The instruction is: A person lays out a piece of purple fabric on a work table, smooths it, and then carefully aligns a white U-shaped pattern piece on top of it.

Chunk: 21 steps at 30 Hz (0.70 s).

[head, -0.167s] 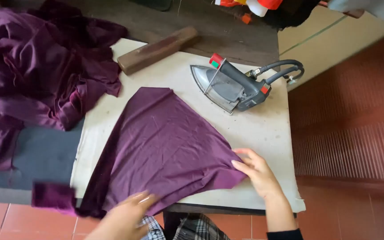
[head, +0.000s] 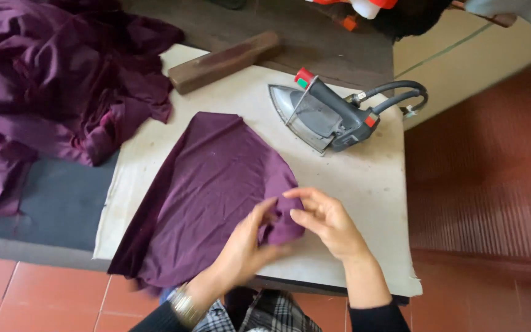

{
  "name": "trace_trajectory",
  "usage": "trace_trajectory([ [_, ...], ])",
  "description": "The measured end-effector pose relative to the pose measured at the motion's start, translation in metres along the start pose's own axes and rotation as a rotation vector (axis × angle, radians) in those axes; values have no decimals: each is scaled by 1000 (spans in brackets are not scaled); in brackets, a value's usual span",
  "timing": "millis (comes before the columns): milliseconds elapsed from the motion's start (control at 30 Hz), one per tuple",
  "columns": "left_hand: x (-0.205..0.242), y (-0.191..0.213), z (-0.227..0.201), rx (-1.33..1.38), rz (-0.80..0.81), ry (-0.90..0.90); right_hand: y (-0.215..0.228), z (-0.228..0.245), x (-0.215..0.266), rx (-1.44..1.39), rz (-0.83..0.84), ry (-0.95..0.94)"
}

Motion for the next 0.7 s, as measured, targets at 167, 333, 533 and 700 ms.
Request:
trace_trajectory([
  [167, -23, 32, -30, -89, -195, 42, -10, 20, -30, 146, 271, 353],
  [333, -4, 63, -111, 39, 103, -50, -57, 2, -69, 362, 593, 645],
  [533, 84, 138, -129, -137, -429, 258, -85, -64, -66, 395, 491, 496],
  [700, 151, 183, -101, -151, -484, 314, -24, -52, -11, 280, 508, 264],
])
Point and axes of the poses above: each hand's wrist, its own x-axis away from the middle knuckle, its own y-axis out of the back of the hand, z = x × y, the point moved 3 cm from there along -x, towards the middle knuckle, and after that the axes turned 2 degrees about y, right-handed, at the moved point
